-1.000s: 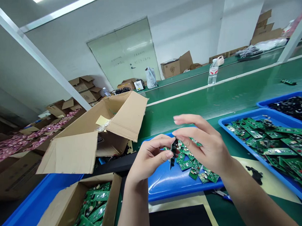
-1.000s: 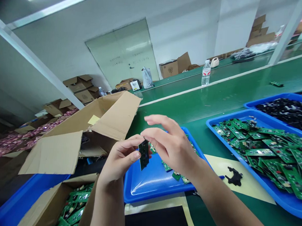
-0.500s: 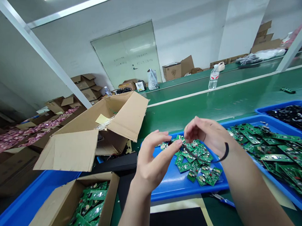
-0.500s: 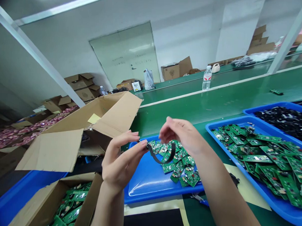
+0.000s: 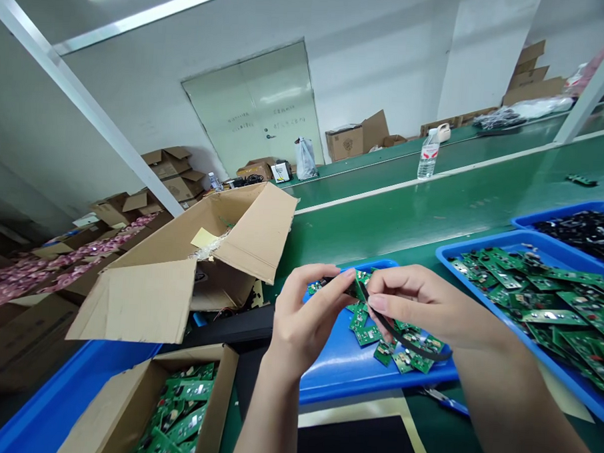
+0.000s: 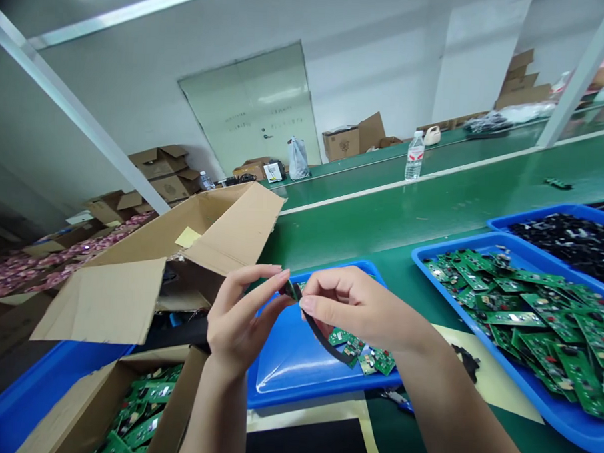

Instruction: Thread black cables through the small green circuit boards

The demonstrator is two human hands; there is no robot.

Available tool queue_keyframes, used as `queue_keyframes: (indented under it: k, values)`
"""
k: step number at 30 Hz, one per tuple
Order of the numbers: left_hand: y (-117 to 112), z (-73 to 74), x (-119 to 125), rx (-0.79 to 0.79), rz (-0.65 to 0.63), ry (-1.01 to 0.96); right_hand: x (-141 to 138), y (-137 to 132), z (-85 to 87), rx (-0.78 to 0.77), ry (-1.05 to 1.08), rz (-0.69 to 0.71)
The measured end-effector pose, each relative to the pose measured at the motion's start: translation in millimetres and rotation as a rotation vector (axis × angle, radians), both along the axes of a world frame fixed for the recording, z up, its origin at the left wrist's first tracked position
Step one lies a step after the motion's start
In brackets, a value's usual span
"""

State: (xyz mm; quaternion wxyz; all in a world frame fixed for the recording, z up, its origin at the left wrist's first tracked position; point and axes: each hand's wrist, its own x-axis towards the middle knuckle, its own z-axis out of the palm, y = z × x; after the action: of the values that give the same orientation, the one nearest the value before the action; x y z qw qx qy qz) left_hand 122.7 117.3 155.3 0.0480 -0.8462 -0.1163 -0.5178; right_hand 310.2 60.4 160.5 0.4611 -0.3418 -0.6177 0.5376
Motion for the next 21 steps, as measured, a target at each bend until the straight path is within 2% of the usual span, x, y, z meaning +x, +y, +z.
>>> queue_keyframes:
  k: [6, 13, 17, 21]
  values:
    - [2, -1.0, 1, -0.208, -0.134, 0.008, -1, 2, -0.7, -0.020, 0.001, 0.042]
    - [2, -7.1, 3, -0.578, -0.280, -0.044, -10, 5, -2.9, 0.025, -0.019, -0.125]
    - [-1, -8.3, 5, -0.772, -0.385, -0.069, -12, 6, -5.8, 0.150, -0.114, -0.230]
    - [-4, -7.4, 6, -0.867, -0.391, -0.062, -11, 4, -6.6, 0.309, -0.264, -0.333]
